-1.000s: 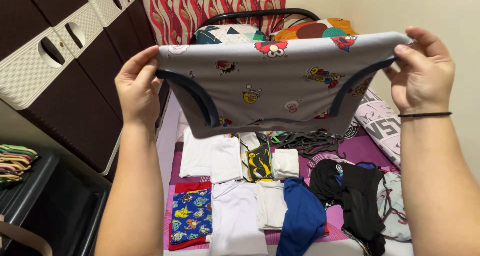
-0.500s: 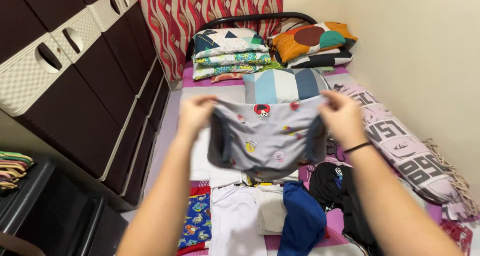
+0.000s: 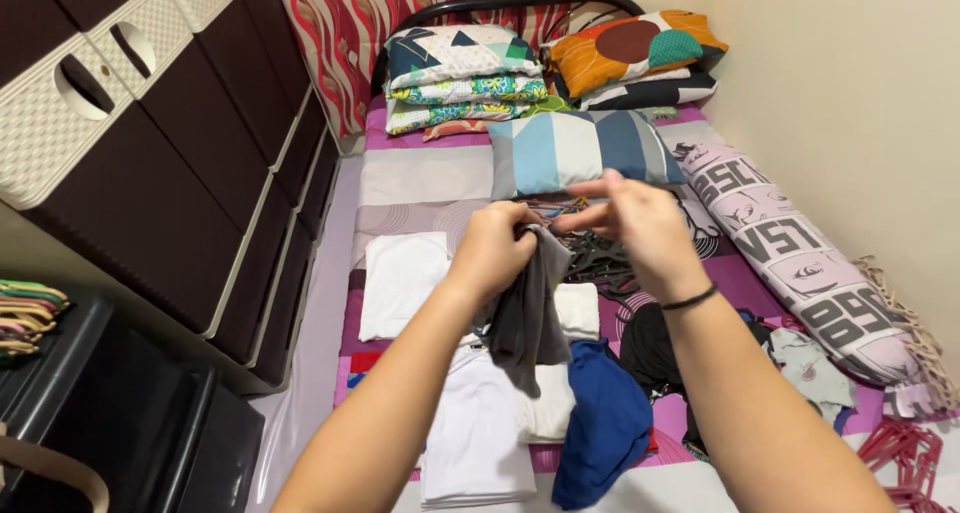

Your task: Fold and organize various clothing items including shirts and underwear on a bed.

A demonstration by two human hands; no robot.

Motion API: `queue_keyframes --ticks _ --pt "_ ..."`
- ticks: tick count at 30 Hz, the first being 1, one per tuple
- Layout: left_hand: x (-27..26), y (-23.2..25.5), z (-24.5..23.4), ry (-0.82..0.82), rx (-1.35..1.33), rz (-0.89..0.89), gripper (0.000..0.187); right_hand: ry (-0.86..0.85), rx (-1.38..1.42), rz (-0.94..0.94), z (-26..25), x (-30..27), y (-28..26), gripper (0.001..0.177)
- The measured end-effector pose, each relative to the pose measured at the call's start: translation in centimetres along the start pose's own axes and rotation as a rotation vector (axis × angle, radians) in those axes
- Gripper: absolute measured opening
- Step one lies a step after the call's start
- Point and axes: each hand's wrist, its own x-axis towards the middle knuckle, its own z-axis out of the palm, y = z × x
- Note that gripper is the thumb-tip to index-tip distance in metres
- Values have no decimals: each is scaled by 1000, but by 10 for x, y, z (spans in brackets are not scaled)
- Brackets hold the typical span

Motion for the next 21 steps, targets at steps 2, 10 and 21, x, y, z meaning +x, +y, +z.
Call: queue_keyframes --ticks 2,10,21 --pt "-6 -4 -9 -36 -94 -23 21 86 140 41 -18 -2 23 55" --pt "-11 -18 -74 -254 -840 0 22 -293 -571 -416 -40 1 43 39" --pt "-40 -122 -88 58 -1289 -316 23 -210 -718 -315 -12 -7 -62 24"
